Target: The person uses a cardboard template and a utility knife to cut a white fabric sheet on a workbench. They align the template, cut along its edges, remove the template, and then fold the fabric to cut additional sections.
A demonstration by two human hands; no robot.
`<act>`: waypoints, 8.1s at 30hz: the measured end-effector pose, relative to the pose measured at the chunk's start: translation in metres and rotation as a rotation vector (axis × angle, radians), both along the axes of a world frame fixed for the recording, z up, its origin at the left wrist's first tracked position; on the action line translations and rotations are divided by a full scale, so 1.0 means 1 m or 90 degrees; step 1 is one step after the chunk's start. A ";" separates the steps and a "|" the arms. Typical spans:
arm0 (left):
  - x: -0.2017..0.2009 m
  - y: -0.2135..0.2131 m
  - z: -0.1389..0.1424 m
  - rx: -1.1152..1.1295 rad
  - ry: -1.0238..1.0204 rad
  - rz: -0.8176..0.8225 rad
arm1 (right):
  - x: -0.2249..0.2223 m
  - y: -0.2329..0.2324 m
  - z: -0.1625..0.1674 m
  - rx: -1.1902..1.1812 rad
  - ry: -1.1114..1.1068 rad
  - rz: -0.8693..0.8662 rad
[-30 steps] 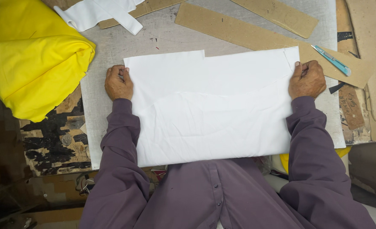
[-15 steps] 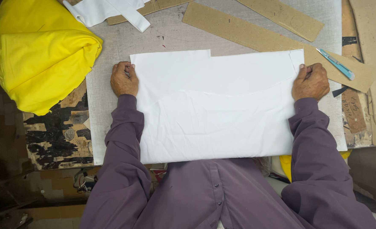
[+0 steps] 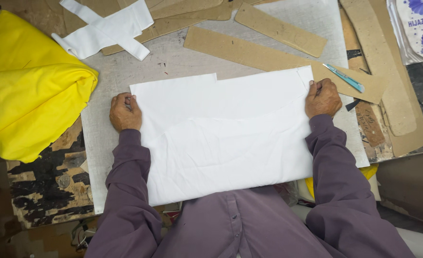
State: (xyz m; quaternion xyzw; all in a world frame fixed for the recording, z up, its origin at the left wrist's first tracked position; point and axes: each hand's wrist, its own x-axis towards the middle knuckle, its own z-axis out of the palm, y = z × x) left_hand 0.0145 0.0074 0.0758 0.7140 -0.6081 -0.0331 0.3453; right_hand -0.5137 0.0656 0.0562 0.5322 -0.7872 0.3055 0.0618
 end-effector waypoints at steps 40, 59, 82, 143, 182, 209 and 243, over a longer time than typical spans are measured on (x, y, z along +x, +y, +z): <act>-0.034 0.062 -0.020 0.052 -0.160 -0.244 | -0.011 -0.003 -0.025 0.005 0.027 0.017; -0.088 0.115 -0.043 0.300 -0.268 -0.403 | 0.000 0.043 -0.015 -0.020 0.082 0.204; 0.025 0.219 -0.029 0.172 0.166 0.115 | 0.011 0.118 -0.067 0.035 0.063 0.183; -0.109 0.182 -0.043 0.362 -0.258 -0.214 | -0.013 0.128 -0.016 -0.251 -0.858 -0.012; -0.123 0.174 -0.052 0.307 -0.273 -0.176 | -0.123 -0.061 0.006 0.215 -0.003 0.297; -0.117 0.177 -0.050 0.296 -0.239 -0.186 | -0.121 -0.088 0.109 0.059 -0.037 0.431; 0.077 0.149 0.015 0.068 1.156 -0.273 | 0.236 0.081 0.062 -0.147 0.145 0.285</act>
